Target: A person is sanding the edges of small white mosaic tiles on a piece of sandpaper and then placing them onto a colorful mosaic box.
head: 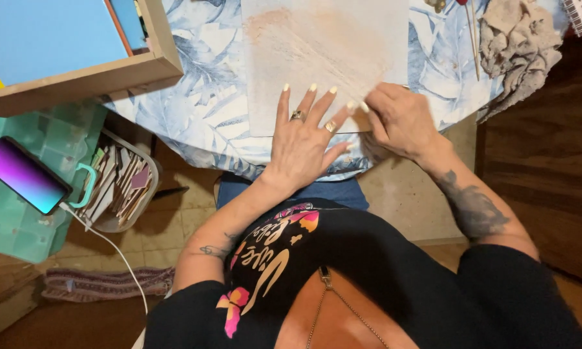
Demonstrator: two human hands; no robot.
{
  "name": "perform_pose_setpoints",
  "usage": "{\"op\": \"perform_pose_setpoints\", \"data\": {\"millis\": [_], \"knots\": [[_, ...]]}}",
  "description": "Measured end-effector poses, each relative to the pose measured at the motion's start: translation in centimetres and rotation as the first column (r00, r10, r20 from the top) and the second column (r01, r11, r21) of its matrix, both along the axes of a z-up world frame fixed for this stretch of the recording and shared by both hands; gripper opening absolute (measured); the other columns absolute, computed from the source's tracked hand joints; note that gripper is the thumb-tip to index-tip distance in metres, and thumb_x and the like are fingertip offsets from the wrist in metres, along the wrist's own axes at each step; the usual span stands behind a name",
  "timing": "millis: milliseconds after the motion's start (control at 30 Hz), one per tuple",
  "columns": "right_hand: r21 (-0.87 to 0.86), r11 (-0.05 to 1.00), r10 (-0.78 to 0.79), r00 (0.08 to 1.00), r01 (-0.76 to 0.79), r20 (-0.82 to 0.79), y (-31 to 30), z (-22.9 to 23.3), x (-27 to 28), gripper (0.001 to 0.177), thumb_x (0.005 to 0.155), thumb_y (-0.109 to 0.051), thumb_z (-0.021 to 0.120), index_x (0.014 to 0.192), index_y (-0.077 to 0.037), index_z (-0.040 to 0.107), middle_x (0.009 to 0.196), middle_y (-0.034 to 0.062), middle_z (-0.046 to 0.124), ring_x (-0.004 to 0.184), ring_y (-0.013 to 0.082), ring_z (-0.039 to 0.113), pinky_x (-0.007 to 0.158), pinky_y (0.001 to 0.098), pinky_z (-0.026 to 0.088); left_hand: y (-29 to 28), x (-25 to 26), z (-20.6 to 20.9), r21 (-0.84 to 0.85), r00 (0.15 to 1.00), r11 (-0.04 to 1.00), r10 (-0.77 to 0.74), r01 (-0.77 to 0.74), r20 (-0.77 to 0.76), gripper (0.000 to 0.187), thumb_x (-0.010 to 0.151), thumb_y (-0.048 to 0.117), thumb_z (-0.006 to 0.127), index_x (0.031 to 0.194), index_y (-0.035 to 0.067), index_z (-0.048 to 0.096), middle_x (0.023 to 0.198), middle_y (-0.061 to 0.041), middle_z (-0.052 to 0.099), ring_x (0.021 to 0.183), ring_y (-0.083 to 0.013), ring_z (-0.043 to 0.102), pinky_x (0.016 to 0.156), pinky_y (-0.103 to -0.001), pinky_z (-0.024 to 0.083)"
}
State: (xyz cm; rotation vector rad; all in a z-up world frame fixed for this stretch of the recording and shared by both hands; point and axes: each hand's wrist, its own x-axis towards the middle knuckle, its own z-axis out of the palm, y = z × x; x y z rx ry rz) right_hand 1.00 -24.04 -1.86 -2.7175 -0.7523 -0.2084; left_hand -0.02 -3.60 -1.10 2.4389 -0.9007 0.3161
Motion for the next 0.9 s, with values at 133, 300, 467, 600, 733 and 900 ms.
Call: {"op": "perform_pose_setpoints", "data": {"millis": [133, 300, 467, 600, 733, 900], "knots": [[-0.298, 0.953, -0.010, 0.988, 0.056, 0.153, -0.9, 0.8, -1.2, 0.013, 0.079, -0.017, 0.054, 0.068, -0.012, 0.050, 0.062, 0.0050, 0.044, 0.062, 0.0219, 0.053, 0.053, 0.0285, 0.042, 0.6, 0.0, -1.2, 0.108, 0.998, 0.993, -0.035, 0.040, -0.046, 0.052, 0.078, 0.054, 0.048, 0.117, 0.019, 0.051, 0.123, -0.011, 0.045, 0.118, -0.0328, 0.037, 0.099, -0.059, 0.005], [-0.266, 0.964, 0.089, 0.957, -0.012, 0.277, 1.4, -1.3, 3.2, 0.016, 0.081, -0.019, 0.049, 0.067, -0.011, 0.046, 0.061, 0.0058, 0.040, 0.059, 0.0255, 0.049, 0.050, 0.0340, 0.040, 0.7, 0.1, -1.3, 0.114, 0.996, 0.991, -0.060, 0.068, -0.071, 0.057, 0.075, 0.055, 0.051, 0.118, 0.018, 0.049, 0.124, -0.011, 0.042, 0.119, -0.0332, 0.035, 0.101, -0.057, 0.006], [-0.283, 0.955, 0.173, 0.943, -0.090, 0.283, 7.3, -1.4, 12.8, 0.018, 0.077, -0.012, 0.049, 0.060, -0.008, 0.045, 0.058, 0.0046, 0.043, 0.049, 0.0228, 0.038, 0.041, 0.0337, 0.027, 0.7, 0.1, -0.6, 0.273, 1.000, 0.962, -0.024, 0.019, 0.015, 0.061, 0.073, 0.063, 0.049, 0.119, 0.023, 0.050, 0.126, -0.007, 0.044, 0.119, -0.0310, 0.036, 0.100, -0.054, 0.012], [-0.281, 0.944, 0.266, 0.901, -0.171, 0.344, 6.4, -2.5, 13.5, 0.014, 0.075, -0.018, 0.055, 0.065, -0.012, 0.047, 0.061, 0.0018, 0.046, 0.050, 0.0219, 0.046, 0.044, 0.0321, 0.033, 0.8, 0.1, -0.6, 0.210, 0.999, 0.978, -0.015, 0.008, 0.030, 0.065, 0.069, 0.065, 0.054, 0.117, 0.021, 0.052, 0.123, -0.009, 0.045, 0.117, -0.0316, 0.038, 0.099, -0.056, 0.015], [-0.269, 0.943, 0.258, 0.939, -0.194, 0.228, 1.7, 0.0, 5.2, 0.013, 0.077, -0.008, 0.050, 0.066, -0.008, 0.042, 0.065, 0.0058, 0.040, 0.055, 0.0257, 0.038, 0.046, 0.0353, 0.028, 0.8, 0.2, -0.9, 0.224, 1.000, 0.974, -0.018, 0.013, 0.019, 0.065, 0.070, 0.067, 0.052, 0.117, 0.022, 0.052, 0.124, -0.010, 0.045, 0.118, -0.0326, 0.037, 0.100, -0.055, 0.012], [-0.388, 0.921, 0.115, 0.972, -0.028, 0.203, -1.8, 0.4, -0.8, 0.026, 0.081, -0.006, 0.056, 0.061, -0.012, 0.040, 0.061, 0.0021, 0.040, 0.049, 0.0162, 0.040, 0.039, 0.0271, 0.025, 0.9, 0.4, -0.8, 0.195, 0.999, 0.980, -0.044, 0.038, 0.027, 0.067, 0.068, 0.065, 0.055, 0.118, 0.020, 0.051, 0.125, -0.010, 0.044, 0.118, -0.0337, 0.036, 0.099, -0.055, 0.015]]}}
